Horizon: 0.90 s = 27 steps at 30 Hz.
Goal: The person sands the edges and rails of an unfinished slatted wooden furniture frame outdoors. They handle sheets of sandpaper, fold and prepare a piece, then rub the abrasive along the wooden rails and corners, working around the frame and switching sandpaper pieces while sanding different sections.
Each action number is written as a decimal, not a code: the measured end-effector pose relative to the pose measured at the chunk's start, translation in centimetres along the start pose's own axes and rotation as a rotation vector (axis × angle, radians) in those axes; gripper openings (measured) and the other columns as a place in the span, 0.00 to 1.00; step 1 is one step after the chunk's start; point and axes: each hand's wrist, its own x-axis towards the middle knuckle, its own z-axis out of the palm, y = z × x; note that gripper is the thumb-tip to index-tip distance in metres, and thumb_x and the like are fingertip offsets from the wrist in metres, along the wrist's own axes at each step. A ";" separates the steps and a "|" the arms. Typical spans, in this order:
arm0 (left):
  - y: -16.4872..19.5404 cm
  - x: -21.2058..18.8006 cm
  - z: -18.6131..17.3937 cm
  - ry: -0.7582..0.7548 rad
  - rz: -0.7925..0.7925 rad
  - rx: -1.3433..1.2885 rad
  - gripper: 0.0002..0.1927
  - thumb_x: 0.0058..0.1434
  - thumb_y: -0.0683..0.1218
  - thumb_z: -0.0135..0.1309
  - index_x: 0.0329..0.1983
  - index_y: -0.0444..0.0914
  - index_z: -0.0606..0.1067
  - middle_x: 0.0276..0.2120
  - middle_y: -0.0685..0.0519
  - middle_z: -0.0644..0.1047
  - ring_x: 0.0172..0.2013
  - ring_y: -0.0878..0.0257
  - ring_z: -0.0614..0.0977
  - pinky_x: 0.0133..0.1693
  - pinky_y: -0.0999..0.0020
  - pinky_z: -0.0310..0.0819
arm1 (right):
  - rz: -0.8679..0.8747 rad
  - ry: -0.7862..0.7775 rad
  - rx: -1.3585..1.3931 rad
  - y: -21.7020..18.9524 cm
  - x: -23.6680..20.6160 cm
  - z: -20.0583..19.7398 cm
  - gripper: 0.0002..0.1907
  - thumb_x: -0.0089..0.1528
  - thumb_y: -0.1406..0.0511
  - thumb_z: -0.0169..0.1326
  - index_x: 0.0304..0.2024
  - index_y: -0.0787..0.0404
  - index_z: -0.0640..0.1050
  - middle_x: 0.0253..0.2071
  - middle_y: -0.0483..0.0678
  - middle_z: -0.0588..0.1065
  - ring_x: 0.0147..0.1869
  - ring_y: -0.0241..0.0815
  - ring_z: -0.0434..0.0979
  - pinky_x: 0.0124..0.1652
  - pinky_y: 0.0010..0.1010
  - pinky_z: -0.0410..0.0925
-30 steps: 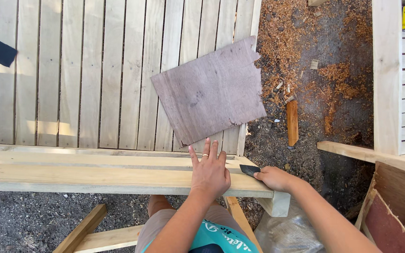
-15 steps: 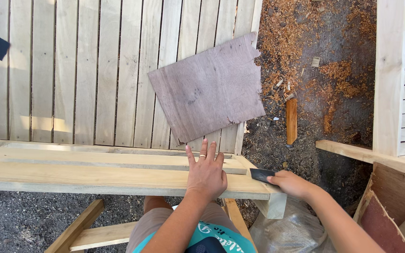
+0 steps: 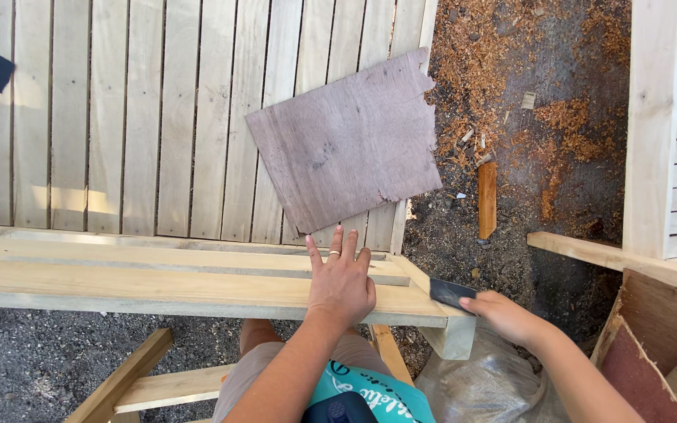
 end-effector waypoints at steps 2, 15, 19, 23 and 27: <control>0.0 0.1 0.0 0.003 0.004 -0.002 0.23 0.54 0.47 0.50 0.53 0.35 0.74 0.68 0.38 0.62 0.72 0.40 0.55 0.64 0.21 0.29 | 0.041 -0.024 0.043 1.5 -2.7 -1.2 0.28 0.65 0.49 0.51 0.32 0.68 0.84 0.28 0.48 0.71 0.35 0.41 0.67 0.38 0.35 0.64; -3.9 -1.2 -0.9 0.321 -0.065 -0.177 0.25 0.52 0.42 0.53 0.56 0.42 0.76 0.66 0.44 0.66 0.71 0.46 0.61 0.65 0.26 0.41 | -0.127 0.053 -0.436 -9.2 -2.1 2.3 0.27 0.65 0.48 0.47 0.39 0.64 0.83 0.43 0.57 0.81 0.48 0.53 0.81 0.51 0.40 0.70; -8.2 -2.3 -3.8 0.429 -0.209 -0.212 0.24 0.53 0.43 0.54 0.56 0.45 0.77 0.65 0.47 0.68 0.70 0.48 0.63 0.65 0.26 0.44 | -0.375 -0.028 -0.531 -20.4 -2.7 11.4 0.26 0.66 0.48 0.44 0.42 0.61 0.82 0.44 0.58 0.80 0.51 0.56 0.80 0.54 0.43 0.70; -13.3 -3.9 -7.3 0.530 -0.276 -0.257 0.23 0.56 0.43 0.53 0.56 0.44 0.77 0.65 0.47 0.68 0.69 0.46 0.65 0.63 0.24 0.46 | -0.660 -0.016 -0.395 -27.5 -3.4 21.4 0.23 0.66 0.52 0.45 0.45 0.63 0.80 0.42 0.64 0.79 0.50 0.64 0.78 0.52 0.50 0.68; -19.0 -7.0 -10.4 0.561 -0.328 -0.264 0.21 0.57 0.43 0.53 0.56 0.44 0.77 0.65 0.48 0.69 0.67 0.46 0.67 0.63 0.25 0.48 | -0.427 0.060 -0.502 -24.1 -6.2 16.7 0.27 0.69 0.49 0.42 0.36 0.65 0.80 0.33 0.59 0.79 0.41 0.58 0.80 0.45 0.48 0.71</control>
